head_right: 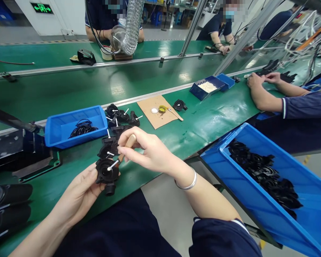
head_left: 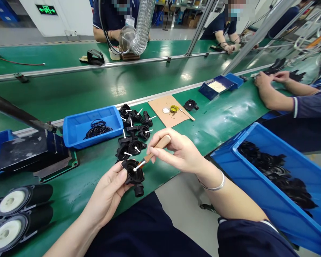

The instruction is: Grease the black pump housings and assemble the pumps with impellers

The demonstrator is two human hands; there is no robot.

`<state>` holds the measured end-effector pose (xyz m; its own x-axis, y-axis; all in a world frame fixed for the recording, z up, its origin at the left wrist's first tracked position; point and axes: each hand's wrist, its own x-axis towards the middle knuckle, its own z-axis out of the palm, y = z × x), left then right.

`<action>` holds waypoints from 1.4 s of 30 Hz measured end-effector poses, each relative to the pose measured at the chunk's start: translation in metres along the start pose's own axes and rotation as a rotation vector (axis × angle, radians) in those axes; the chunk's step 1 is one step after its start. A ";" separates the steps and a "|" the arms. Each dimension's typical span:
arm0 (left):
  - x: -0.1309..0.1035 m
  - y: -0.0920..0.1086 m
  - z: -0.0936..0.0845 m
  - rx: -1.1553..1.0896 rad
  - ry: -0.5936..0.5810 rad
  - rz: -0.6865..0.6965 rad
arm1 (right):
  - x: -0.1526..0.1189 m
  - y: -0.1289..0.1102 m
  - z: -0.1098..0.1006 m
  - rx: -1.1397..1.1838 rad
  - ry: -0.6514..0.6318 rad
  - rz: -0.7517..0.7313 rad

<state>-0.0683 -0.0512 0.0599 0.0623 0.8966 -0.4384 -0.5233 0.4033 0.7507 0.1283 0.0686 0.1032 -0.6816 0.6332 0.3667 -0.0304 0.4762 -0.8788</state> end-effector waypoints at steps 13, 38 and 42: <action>0.000 -0.001 0.001 0.143 0.144 0.234 | -0.013 -0.002 0.000 0.032 0.011 0.055; 0.008 -0.011 -0.018 0.655 -0.032 1.034 | -0.029 -0.006 0.014 0.299 0.204 0.084; 0.008 -0.008 -0.022 0.788 -0.025 1.147 | -0.031 -0.003 0.015 0.176 0.249 -0.022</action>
<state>-0.0826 -0.0510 0.0389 -0.0512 0.7931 0.6070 0.3190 -0.5630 0.7625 0.1386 0.0378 0.0901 -0.4798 0.7644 0.4306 -0.1840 0.3922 -0.9013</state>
